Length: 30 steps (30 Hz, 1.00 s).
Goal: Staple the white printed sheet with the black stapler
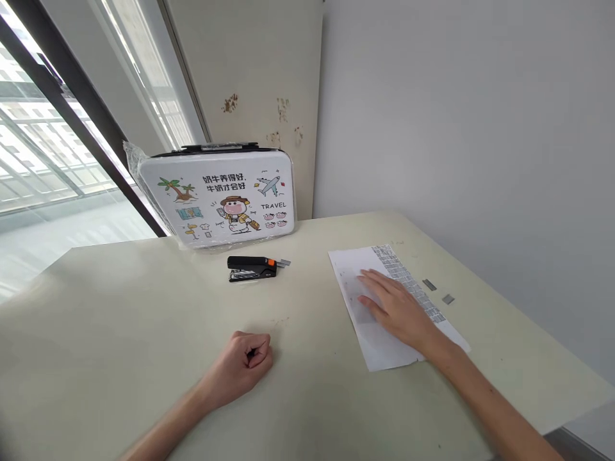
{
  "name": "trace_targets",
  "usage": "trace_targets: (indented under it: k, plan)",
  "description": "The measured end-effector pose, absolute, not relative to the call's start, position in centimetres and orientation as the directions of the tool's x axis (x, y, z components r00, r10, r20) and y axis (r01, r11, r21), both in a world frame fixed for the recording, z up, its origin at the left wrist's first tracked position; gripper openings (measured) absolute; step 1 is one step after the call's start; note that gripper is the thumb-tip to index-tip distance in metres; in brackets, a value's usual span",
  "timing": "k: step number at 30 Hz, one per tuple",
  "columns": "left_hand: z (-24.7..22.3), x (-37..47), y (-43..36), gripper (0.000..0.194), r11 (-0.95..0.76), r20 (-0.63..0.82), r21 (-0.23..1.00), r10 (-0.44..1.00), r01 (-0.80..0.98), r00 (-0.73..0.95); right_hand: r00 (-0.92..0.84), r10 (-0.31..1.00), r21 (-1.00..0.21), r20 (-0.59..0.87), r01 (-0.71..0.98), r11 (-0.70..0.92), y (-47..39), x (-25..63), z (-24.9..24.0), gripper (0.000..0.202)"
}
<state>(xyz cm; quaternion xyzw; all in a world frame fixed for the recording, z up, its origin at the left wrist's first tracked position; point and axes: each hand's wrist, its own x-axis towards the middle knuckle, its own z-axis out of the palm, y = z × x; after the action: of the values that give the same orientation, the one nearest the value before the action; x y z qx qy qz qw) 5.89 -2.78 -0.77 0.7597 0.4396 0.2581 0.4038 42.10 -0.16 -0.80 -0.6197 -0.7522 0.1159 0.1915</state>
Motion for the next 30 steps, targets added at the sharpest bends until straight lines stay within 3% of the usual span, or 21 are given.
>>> trace_targets:
  k: [3,8,11,15,18,20,24,30]
  plan:
    - [-0.9,5.9,-2.8,0.034,-0.303,0.058,0.839,0.876,0.452,0.48,-0.169,0.985,-0.305,0.046,0.936,0.175,-0.9,45.0,-3.6,0.068]
    - [-1.0,5.7,-2.4,0.038,-0.325,0.129,0.801,0.914,0.503,0.385,-0.242,0.96,-0.28,0.137,0.92,0.273,-5.4,41.1,-6.2,0.066]
    - [-0.5,5.2,-1.7,0.032,-0.362,0.219,0.733,0.927,0.575,0.305,-0.275,0.945,-0.352,0.178,0.879,0.322,-8.2,35.9,-6.2,0.07]
    - [0.0,3.7,-0.7,0.017,-0.519,0.321,0.571,0.854,0.636,0.409,-0.303,0.943,-0.57,0.137,0.755,0.325,-10.4,29.2,-4.4,0.066]
    - [-0.3,2.0,-0.3,0.042,-0.609,0.324,0.416,0.793,0.675,0.516,-0.334,0.942,-0.75,0.032,0.615,0.243,-10.7,26.5,-1.8,0.063]
    - [-0.6,0.4,-0.2,0.052,-0.633,0.289,0.341,0.774,0.695,0.563,-0.329,0.944,-0.809,0.029,0.548,0.216,-10.0,26.4,-0.2,0.059]
    - [-0.7,-2.8,0.1,0.051,-0.616,0.212,0.279,0.788,0.737,0.578,-0.246,0.968,-0.832,0.041,0.527,0.17,-6.8,29.2,0.2,0.053]
    - [0.1,-4.7,0.7,0.051,-0.604,0.176,0.349,0.793,0.716,0.583,-0.067,0.986,-0.79,0.154,0.591,0.164,-0.5,33.7,-2.4,0.041]
